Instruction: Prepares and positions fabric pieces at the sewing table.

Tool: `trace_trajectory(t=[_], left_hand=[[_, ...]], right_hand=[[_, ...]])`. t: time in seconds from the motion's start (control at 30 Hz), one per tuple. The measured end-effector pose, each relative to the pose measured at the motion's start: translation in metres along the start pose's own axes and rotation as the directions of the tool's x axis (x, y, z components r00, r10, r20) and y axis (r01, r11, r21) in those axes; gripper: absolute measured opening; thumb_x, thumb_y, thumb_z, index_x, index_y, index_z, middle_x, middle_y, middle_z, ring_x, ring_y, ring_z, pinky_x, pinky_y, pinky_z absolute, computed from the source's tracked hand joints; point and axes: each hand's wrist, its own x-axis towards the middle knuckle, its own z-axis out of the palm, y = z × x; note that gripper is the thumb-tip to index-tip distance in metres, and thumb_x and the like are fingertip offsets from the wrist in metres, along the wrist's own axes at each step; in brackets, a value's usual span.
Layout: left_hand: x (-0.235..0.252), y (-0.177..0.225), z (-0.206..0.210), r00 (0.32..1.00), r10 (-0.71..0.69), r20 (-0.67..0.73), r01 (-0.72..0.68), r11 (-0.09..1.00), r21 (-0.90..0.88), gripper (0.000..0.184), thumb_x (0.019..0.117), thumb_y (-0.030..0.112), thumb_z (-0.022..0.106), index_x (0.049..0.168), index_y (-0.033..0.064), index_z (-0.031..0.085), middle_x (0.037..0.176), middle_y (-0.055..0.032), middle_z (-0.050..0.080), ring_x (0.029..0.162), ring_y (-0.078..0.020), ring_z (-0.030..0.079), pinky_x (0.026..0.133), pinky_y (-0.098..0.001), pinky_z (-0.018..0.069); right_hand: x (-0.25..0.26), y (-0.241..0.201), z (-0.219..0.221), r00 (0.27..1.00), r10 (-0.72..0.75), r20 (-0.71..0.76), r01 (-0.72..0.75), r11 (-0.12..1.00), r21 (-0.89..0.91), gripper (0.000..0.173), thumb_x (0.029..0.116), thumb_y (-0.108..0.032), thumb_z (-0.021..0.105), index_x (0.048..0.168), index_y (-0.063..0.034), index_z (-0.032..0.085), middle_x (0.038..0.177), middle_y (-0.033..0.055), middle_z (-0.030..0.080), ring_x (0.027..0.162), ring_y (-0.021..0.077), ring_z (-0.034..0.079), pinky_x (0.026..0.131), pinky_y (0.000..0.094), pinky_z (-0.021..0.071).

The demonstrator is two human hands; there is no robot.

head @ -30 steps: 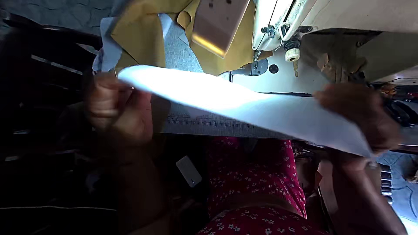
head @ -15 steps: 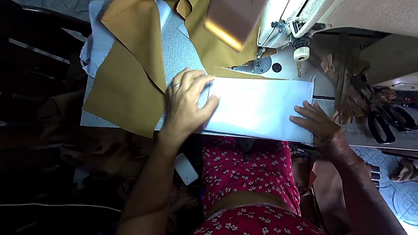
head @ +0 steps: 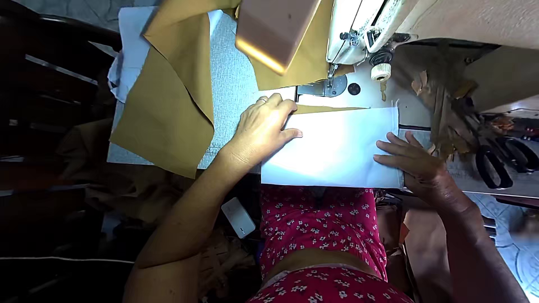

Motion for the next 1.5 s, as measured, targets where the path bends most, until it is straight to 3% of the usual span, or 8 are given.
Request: trace_trajectory(t=[0.27, 0.57, 0.73, 0.87, 0.93, 1.07, 1.3, 1.5], left_hand=[[0.006, -0.009, 0.001, 0.998, -0.065, 0.0, 0.064, 0.988, -0.143, 0.031, 0.0908, 0.03, 0.074, 0.089, 0.0004, 0.065, 0.088, -0.0164, 0.06, 0.092, -0.0355, 0.059, 0.082, -0.0556, 0.0419], [0.016, 0.001, 0.002, 0.983, -0.179, -0.034, 0.176, 0.981, -0.083, 0.024, 0.1012, 0.022, 0.064, 0.11, -0.0003, 0.062, 0.08, -0.0188, 0.065, 0.074, -0.0384, 0.066, 0.068, -0.0586, 0.0491], [0.016, 0.002, 0.011, 0.965, 0.186, -0.184, -0.156, 0.973, 0.169, 0.024, 0.0989, 0.011, 0.06, 0.121, 0.0076, 0.069, 0.116, -0.0241, 0.065, 0.111, -0.047, 0.06, 0.087, -0.0618, 0.0437], [0.008, 0.023, 0.034, 0.943, 0.281, -0.177, -0.227, 0.934, 0.275, 0.024, 0.099, -0.003, 0.051, 0.107, -0.002, 0.073, 0.106, -0.0213, 0.072, 0.103, -0.0418, 0.068, 0.089, -0.0553, 0.0508], [-0.004, 0.039, 0.044, 0.988, 0.084, -0.126, -0.057, 0.976, 0.208, 0.034, 0.1063, 0.012, 0.044, 0.128, -0.0037, 0.065, 0.132, -0.0254, 0.064, 0.126, -0.0476, 0.059, 0.101, -0.0649, 0.0467], [-0.017, 0.033, 0.054, 0.995, -0.074, -0.062, 0.082, 0.987, 0.136, 0.077, 0.1025, 0.063, 0.033, 0.159, 0.0108, 0.038, 0.168, -0.0165, 0.026, 0.154, -0.0503, 0.017, 0.112, -0.0818, 0.0075], [0.014, 0.002, 0.049, 0.993, -0.081, -0.09, 0.094, 0.983, 0.157, 0.082, 0.099, 0.071, 0.031, 0.16, 0.0156, 0.038, 0.168, -0.015, 0.028, 0.154, -0.0503, 0.016, 0.112, -0.0815, 0.0028], [0.018, -0.004, 0.04, 0.997, -0.061, -0.052, 0.068, 0.988, 0.141, 0.078, 0.1017, 0.064, 0.037, 0.16, 0.0126, 0.035, 0.169, -0.0165, 0.025, 0.154, -0.0526, 0.012, 0.111, -0.0837, 0.0027]], right_hand=[[0.009, -0.003, -0.009, 0.999, 0.019, 0.037, -0.019, 1.0, 0.007, 0.037, 0.0871, 0.006, 0.047, 0.107, -0.0008, 0.078, 0.122, 0.0178, 0.073, 0.127, 0.0395, 0.063, 0.115, 0.0622, 0.037], [0.019, -0.009, -0.016, 0.995, 0.051, 0.084, -0.045, 0.996, -0.077, 0.042, 0.0929, -0.008, 0.041, 0.115, -0.0015, 0.076, 0.121, 0.0131, 0.074, 0.124, 0.035, 0.065, 0.112, 0.0578, 0.0398], [0.041, -0.03, -0.011, 0.983, 0.161, 0.091, -0.136, 0.962, -0.239, 0.042, 0.1039, -0.033, 0.05, 0.123, -0.0038, 0.073, 0.111, 0.0176, 0.075, 0.108, 0.0374, 0.071, 0.102, 0.0601, 0.0476], [0.059, -0.05, 0.022, 0.967, 0.252, 0.03, -0.223, 0.901, -0.372, 0.036, 0.0927, -0.024, 0.061, 0.113, 0.0047, 0.071, 0.122, 0.032, 0.062, 0.11, 0.0512, 0.061, 0.091, 0.0654, 0.0468], [0.062, -0.051, 0.037, 0.969, 0.245, -0.01, -0.234, 0.911, -0.339, 0.031, 0.0876, -0.014, 0.055, 0.105, 0.0078, 0.068, 0.143, 0.0332, 0.052, 0.134, 0.0515, 0.05, 0.109, 0.0669, 0.038], [0.065, -0.038, 0.048, 0.97, 0.241, 0.018, -0.227, 0.935, -0.273, 0.057, 0.0928, -0.013, 0.041, 0.148, -0.0045, 0.053, 0.16, 0.0257, 0.037, 0.15, 0.0452, 0.033, 0.119, 0.0654, 0.0238], [0.1, -0.015, 0.058, 0.954, 0.3, 0.012, -0.274, 0.886, -0.374, 0.068, 0.1063, -0.057, 0.029, 0.156, -0.0144, 0.045, 0.163, 0.0228, 0.034, 0.153, 0.0448, 0.028, 0.121, 0.0665, 0.0146], [0.097, -0.025, 0.058, 0.97, 0.156, -0.188, -0.206, 0.936, -0.285, 0.052, 0.1064, -0.041, 0.044, 0.143, -0.0079, 0.06, 0.153, 0.0275, 0.048, 0.147, 0.0474, 0.037, 0.12, 0.0689, 0.0189]])
